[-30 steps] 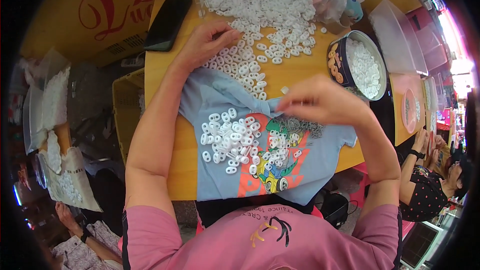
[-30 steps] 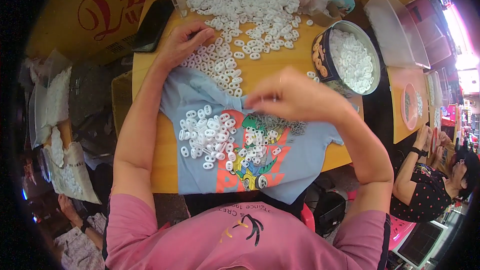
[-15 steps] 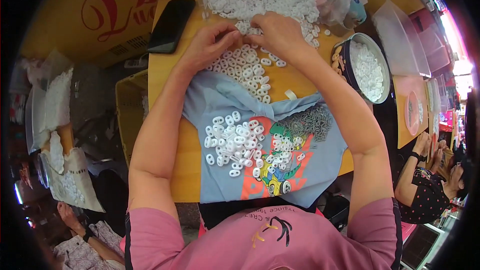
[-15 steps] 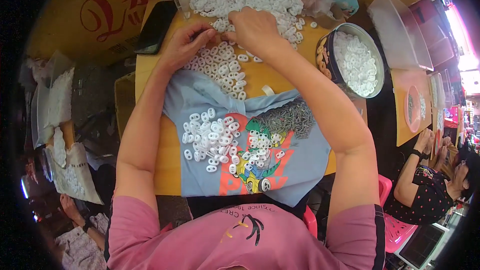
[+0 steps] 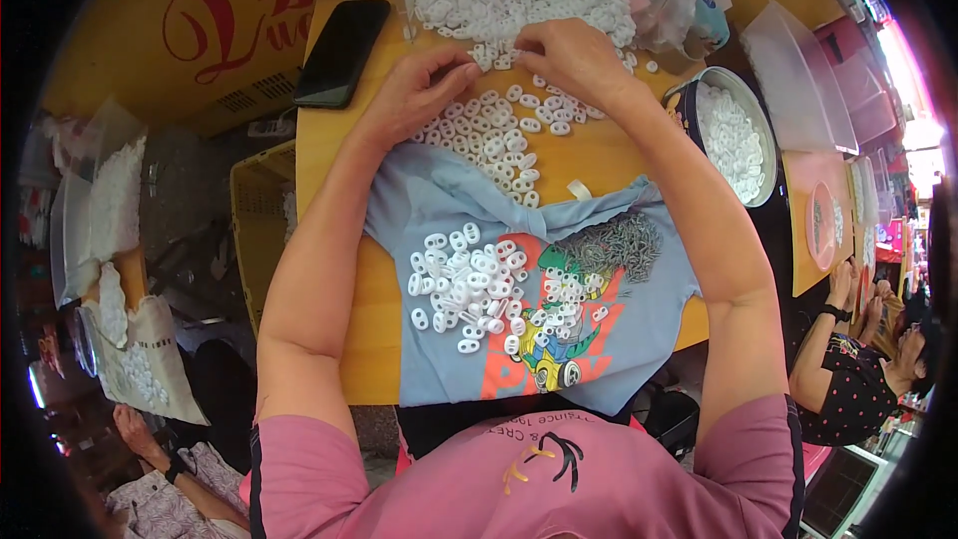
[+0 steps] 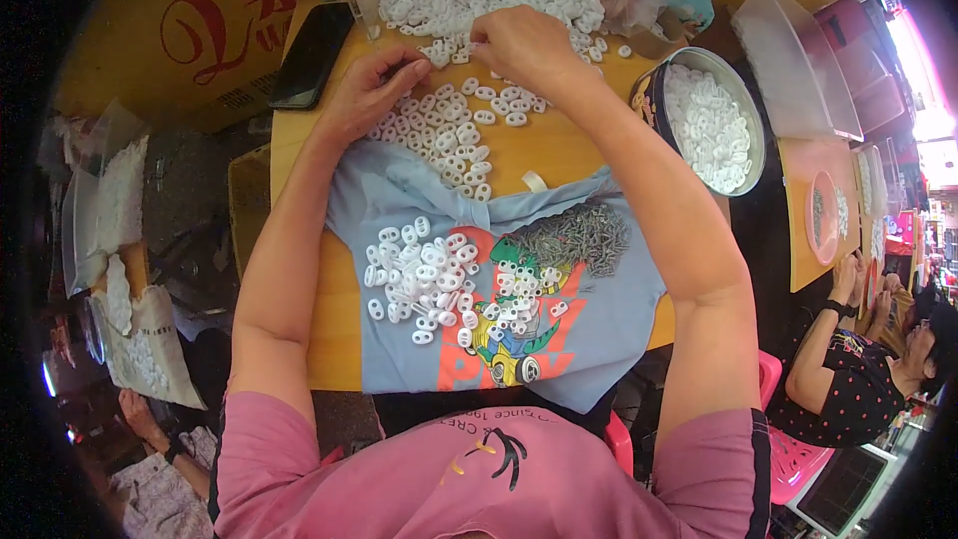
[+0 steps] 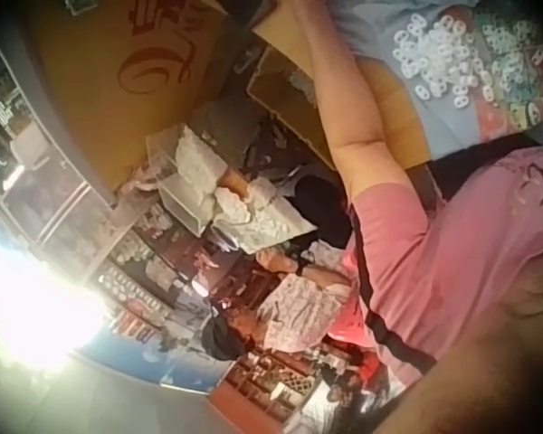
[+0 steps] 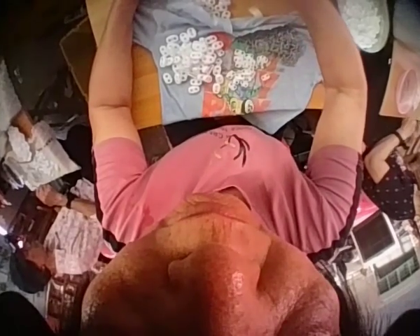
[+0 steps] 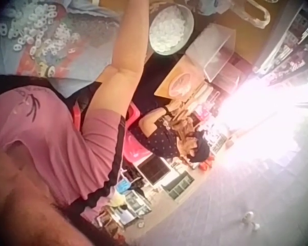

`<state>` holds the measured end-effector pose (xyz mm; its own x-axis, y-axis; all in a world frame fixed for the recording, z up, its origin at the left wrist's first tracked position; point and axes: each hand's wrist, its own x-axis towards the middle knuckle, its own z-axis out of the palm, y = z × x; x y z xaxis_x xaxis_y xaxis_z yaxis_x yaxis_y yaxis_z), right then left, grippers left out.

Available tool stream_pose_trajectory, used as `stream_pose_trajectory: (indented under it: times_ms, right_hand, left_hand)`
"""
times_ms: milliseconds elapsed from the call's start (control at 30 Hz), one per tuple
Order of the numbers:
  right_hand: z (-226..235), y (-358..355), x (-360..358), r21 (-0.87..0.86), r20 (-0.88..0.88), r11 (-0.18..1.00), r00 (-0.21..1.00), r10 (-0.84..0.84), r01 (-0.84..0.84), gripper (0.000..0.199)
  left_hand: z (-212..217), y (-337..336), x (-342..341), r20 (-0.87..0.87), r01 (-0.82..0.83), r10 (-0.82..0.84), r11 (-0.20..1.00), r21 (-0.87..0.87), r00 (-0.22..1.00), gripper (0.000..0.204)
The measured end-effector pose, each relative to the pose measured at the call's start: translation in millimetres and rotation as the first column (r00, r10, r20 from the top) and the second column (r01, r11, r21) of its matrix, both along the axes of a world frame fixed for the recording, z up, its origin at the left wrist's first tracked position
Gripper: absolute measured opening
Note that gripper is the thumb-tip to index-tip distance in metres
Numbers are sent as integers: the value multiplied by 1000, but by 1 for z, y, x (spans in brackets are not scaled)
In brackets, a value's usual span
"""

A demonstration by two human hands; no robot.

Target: Arranging and sorting white plastic cord locks on top of a printed t-shirt at a workshop table.

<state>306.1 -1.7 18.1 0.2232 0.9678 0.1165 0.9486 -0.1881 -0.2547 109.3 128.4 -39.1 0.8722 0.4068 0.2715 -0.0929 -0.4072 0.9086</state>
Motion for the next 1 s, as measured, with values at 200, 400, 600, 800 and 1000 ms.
stream_pose_trajectory:
  times_ms: [200,400,600,800,1000]
  right_hand:
    - [13,-13,17,-110,-696,988,701,-153,106,29]
    - [28,-64,4,-205,-975,978,81,-206,22,29]
    - [41,-123,-30,-283,-955,954,-68,-289,-96,30]
    - [44,-170,-55,-355,-935,915,50,-352,-194,31]
    - [49,-194,-92,-336,-848,871,517,-114,-358,25]
  left_hand:
    - [0,-1,-2,11,12,-12,1000,15,1000,21]
    - [-8,1,-1,-16,6,-7,1000,-16,1000,23]
    - [-12,11,5,23,25,-25,1000,3,999,25]
    - [-8,8,7,40,43,-44,999,10,998,25]
    - [-7,5,2,47,39,-38,999,-22,998,23]
